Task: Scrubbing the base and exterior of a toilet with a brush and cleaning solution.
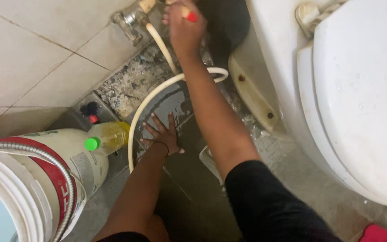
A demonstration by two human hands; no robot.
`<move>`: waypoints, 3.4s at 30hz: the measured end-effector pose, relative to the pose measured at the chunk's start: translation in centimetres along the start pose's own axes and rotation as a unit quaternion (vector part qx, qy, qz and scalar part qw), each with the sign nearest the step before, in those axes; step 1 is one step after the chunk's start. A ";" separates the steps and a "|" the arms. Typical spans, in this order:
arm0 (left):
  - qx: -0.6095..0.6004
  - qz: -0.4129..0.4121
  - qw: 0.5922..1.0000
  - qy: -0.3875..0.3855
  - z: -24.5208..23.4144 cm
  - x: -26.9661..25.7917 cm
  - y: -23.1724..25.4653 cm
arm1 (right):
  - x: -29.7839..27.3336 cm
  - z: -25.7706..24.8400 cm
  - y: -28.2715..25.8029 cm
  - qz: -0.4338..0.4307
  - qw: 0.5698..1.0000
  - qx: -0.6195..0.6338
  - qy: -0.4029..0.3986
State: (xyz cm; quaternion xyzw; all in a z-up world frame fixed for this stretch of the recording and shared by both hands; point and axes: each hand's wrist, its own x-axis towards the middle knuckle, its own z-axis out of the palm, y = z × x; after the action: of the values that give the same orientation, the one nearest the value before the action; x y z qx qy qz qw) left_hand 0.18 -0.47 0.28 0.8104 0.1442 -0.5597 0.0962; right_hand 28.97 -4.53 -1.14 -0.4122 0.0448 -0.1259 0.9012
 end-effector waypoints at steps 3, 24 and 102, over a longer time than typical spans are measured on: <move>0.000 0.003 1.000 0.011 -0.3 0.3 0.0 | 3.3 -2.1 1.0 -0.247 0.893 -0.320 -0.195; -0.020 0.003 0.999 0.025 0.3 0.4 0.1 | 3.6 0.9 -5.5 -0.354 0.764 -0.452 -0.296; -0.046 0.012 0.996 0.073 1.4 0.6 -0.6 | 2.7 2.8 -4.9 -0.245 0.817 -0.433 -0.292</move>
State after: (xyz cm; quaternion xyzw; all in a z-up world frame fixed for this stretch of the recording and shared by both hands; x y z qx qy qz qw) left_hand -1.10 -0.30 -0.80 0.8454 0.1670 -0.4905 0.1292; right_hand 31.18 -6.33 4.46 -0.7749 -0.2730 -0.1836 0.5398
